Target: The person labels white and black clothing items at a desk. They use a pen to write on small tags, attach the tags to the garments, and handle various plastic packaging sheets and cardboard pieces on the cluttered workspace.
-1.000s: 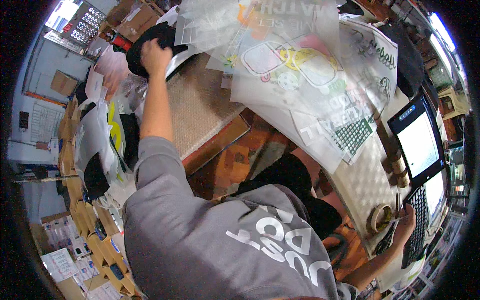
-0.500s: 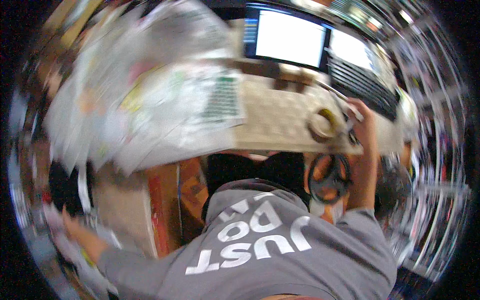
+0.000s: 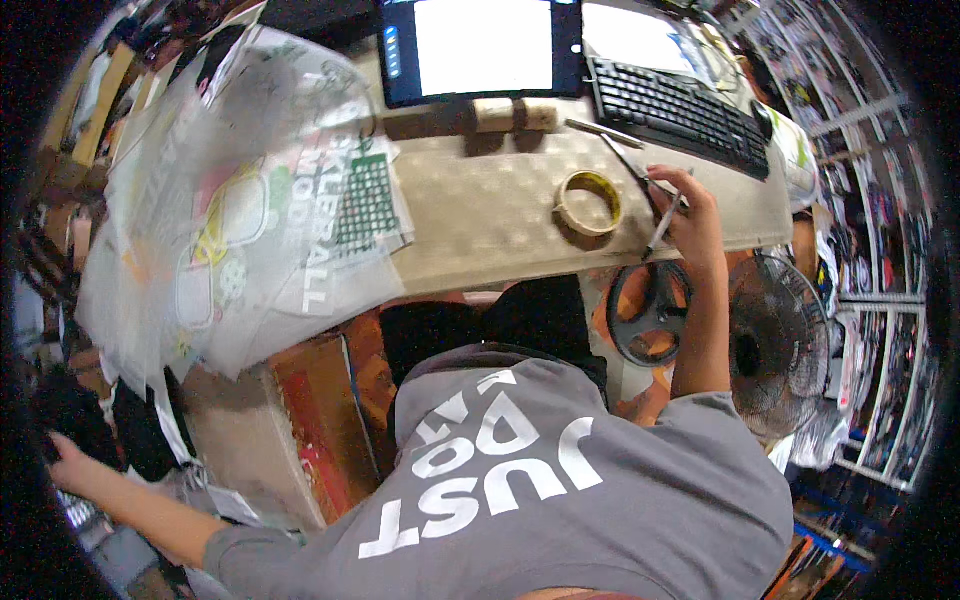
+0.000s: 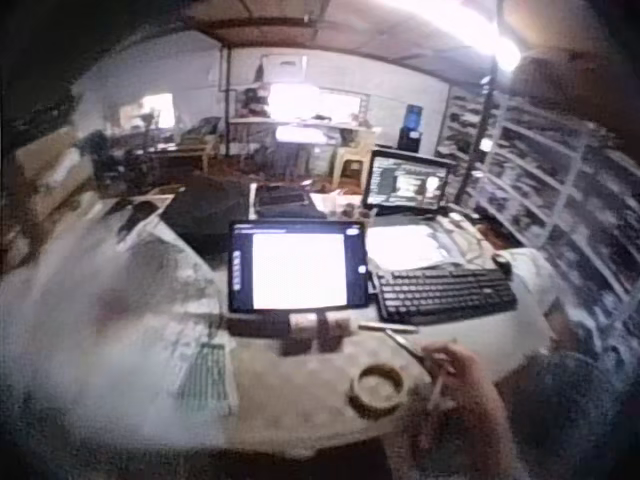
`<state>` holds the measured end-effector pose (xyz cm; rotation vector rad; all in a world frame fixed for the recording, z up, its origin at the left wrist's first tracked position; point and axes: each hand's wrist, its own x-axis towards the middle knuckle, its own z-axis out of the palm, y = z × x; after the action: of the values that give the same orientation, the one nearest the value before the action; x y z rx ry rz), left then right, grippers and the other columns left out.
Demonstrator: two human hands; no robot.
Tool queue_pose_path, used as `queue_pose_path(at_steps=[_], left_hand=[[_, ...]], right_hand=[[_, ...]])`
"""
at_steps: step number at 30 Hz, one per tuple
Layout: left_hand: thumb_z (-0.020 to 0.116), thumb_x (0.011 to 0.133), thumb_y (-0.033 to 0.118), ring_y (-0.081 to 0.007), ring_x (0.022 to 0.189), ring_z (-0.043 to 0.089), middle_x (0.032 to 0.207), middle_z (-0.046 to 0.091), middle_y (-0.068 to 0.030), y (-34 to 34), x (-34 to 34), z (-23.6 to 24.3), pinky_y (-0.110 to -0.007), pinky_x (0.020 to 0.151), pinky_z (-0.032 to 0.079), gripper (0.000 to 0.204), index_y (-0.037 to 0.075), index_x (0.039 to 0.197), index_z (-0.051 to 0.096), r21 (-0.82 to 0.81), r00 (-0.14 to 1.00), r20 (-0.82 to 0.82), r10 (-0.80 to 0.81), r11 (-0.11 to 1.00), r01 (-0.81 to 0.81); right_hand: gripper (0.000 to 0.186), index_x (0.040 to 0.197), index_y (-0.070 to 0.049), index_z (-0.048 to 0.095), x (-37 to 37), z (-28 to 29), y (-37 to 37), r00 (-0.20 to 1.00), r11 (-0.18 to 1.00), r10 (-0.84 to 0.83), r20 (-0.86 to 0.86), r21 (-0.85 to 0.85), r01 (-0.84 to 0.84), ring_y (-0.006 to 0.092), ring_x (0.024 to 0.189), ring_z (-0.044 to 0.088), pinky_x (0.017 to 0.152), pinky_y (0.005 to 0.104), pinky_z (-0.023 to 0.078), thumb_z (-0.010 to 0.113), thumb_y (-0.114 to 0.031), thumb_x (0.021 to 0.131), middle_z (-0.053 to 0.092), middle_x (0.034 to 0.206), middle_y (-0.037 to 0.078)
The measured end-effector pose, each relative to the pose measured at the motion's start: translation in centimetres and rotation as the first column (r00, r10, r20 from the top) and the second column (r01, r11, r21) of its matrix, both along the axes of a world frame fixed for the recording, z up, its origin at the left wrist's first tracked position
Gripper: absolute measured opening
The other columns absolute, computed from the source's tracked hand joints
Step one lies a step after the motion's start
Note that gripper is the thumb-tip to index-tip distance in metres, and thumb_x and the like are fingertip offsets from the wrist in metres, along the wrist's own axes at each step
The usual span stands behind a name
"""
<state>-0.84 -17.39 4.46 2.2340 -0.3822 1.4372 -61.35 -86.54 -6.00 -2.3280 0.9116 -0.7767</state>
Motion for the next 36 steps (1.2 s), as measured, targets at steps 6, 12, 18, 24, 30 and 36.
queue_pose_path(at_steps=[6,12,18,24,30,36], left_hand=[[0.053,0.092,0.029,-0.0248,0.113,0.053,0.128,0.053,-0.0144,-26.6,-23.1,2.9,-0.052,0.095,0.041,0.04,-0.001,0.118,0.056,-0.794,0.44,0.424,-0.792,-0.091,0.601],[0.055,0.093,0.022,-0.0184,0.094,0.063,0.109,0.064,-0.0053,-39.7,-38.3,-15.0,-0.033,0.082,0.051,0.028,0.002,0.111,0.06,-0.901,-0.25,0.389,-0.887,-0.309,-0.305],[0.05,0.096,0.028,-0.0172,0.08,0.066,0.094,0.065,-0.0101,-42.4,-40.6,-16.3,-0.027,0.071,0.054,0.032,-0.001,0.104,0.061,-0.913,-0.649,-0.188,-0.738,0.375,-0.162],[0.067,0.085,0.028,-0.0169,0.08,0.062,0.097,0.061,-0.0111,-41.7,-40.6,-10.1,-0.027,0.069,0.051,0.031,0.003,0.102,0.059,-0.764,-0.576,-0.595,-0.56,0.171,0.623],[0.072,0.077,0.038,-0.0312,0.101,0.058,0.109,0.06,-0.0168,-41.8,-29.4,-9.4,-0.039,0.09,0.045,0.051,0.004,0.112,0.058,-0.141,0.347,-0.52,-0.78,0.48,0.866],[0.071,0.077,0.031,-0.0342,0.1,0.058,0.104,0.061,-0.0177,-37.3,-17.9,-12.1,-0.039,0.09,0.044,0.039,0.002,0.099,0.057,0.134,0.508,-0.804,-0.309,0.738,0.661]], right_hand=[[0.024,0.1,-0.002,0.061,0.5,-1.6,0.1,0.991,0.992,0.124,-0.048,0.042,-0.122,0.0267,0.112,0.058,0.094,0.0347,0.044,0.064,0.006,0.077,0.065,0.111,0.011],[0.035,0.099,-0.006,0.063,1.6,-2.8,1.9,0.917,0.956,0.271,-0.291,-0.025,-0.291,0.0328,0.133,0.037,0.104,0.0396,0.037,0.063,0.009,0.068,0.05,0.135,0.013],[0.02,0.089,-0.001,0.059,0.9,-3.5,3.0,0.93,0.947,0.315,-0.191,-0.004,-0.321,0.0352,0.131,0.039,0.104,0.0416,0.037,0.064,0.008,0.073,0.055,0.13,0.013],[0.022,0.092,-0.002,0.057,1.5,-0.2,7.4,0.854,0.84,0.512,0.093,0.152,-0.52,0.0325,0.098,0.062,0.098,0.0483,0.041,0.065,0.002,0.072,0.065,0.097,0.014],[0.026,0.089,0.001,0.06,2.7,1.5,9.3,0.86,0.86,0.51,-0.001,-0.034,-0.51,0.0295,0.093,0.063,0.1,0.0474,0.04,0.067,0.003,0.064,0.064,0.089,0.014],[0.031,0.093,0.0,0.06,3.3,-0.2,7.6,0.93,0.93,0.368,-0.016,-0.004,-0.368,0.0267,0.098,0.062,0.102,0.0444,0.039,0.063,0.012,0.063,0.065,0.098,0.013]])
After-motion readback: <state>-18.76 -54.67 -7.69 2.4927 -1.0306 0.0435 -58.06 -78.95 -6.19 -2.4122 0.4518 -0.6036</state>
